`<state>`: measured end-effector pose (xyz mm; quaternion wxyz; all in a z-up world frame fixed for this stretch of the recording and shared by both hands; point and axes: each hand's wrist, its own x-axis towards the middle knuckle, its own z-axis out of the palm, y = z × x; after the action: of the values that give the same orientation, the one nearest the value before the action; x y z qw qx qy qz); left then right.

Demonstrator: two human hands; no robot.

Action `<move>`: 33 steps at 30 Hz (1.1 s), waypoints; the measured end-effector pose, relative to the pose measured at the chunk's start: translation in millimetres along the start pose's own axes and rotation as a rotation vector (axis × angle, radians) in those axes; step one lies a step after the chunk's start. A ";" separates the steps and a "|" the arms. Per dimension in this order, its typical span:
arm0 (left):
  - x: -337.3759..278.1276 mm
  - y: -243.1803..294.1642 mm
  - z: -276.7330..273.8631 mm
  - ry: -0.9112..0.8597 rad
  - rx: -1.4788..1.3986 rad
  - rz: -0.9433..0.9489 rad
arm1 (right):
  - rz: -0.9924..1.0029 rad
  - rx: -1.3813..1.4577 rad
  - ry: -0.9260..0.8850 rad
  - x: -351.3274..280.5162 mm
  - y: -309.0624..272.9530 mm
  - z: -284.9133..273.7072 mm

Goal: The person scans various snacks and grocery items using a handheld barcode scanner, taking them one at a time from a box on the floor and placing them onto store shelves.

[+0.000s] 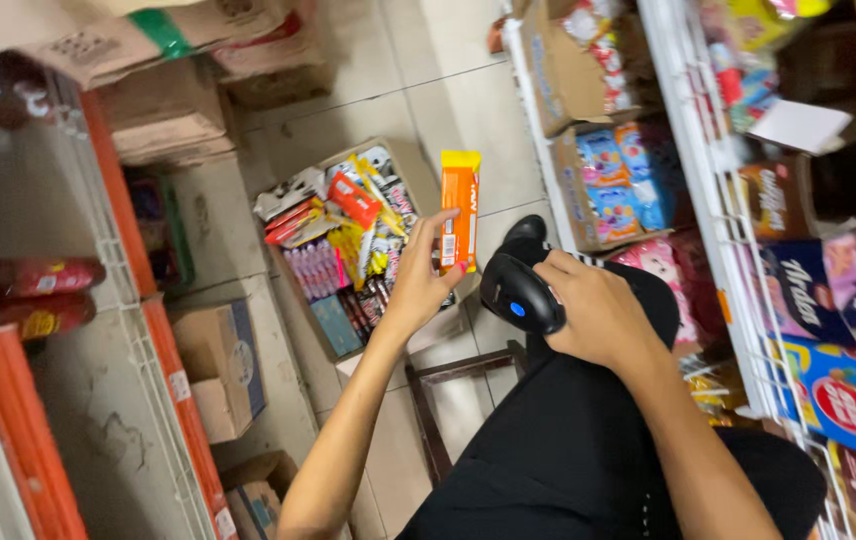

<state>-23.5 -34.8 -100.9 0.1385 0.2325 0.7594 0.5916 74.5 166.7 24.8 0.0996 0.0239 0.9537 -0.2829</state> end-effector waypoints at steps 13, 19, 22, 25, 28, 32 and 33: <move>24.1 84.6 133.1 -0.734 -1.653 -0.486 | 0.527 0.471 0.724 -185.2 55.8 -1.7; -8.8 157.7 219.9 -1.172 -1.803 -0.776 | 0.634 1.162 1.183 -253.5 68.9 13.8; -49.9 183.3 249.4 -1.308 -1.927 -1.030 | 0.415 1.356 1.470 -287.5 74.5 10.5; -95.3 202.1 276.6 -1.511 -1.885 -1.238 | 0.251 1.393 1.700 -328.9 80.7 13.2; -138.6 219.9 299.7 -1.645 -1.681 -1.287 | 0.229 1.467 1.867 -373.9 82.8 20.6; -182.0 239.4 335.4 -1.815 -0.847 -0.899 | 0.466 1.204 1.964 -450.8 74.6 36.1; -193.1 242.1 345.7 -1.715 -0.378 -0.675 | 0.597 1.199 1.970 -470.3 71.9 40.8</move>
<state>354.9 200.2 29.4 0.8502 0.3302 0.3166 0.2605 549.5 209.8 48.6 -0.6410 0.4948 0.2921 -0.5090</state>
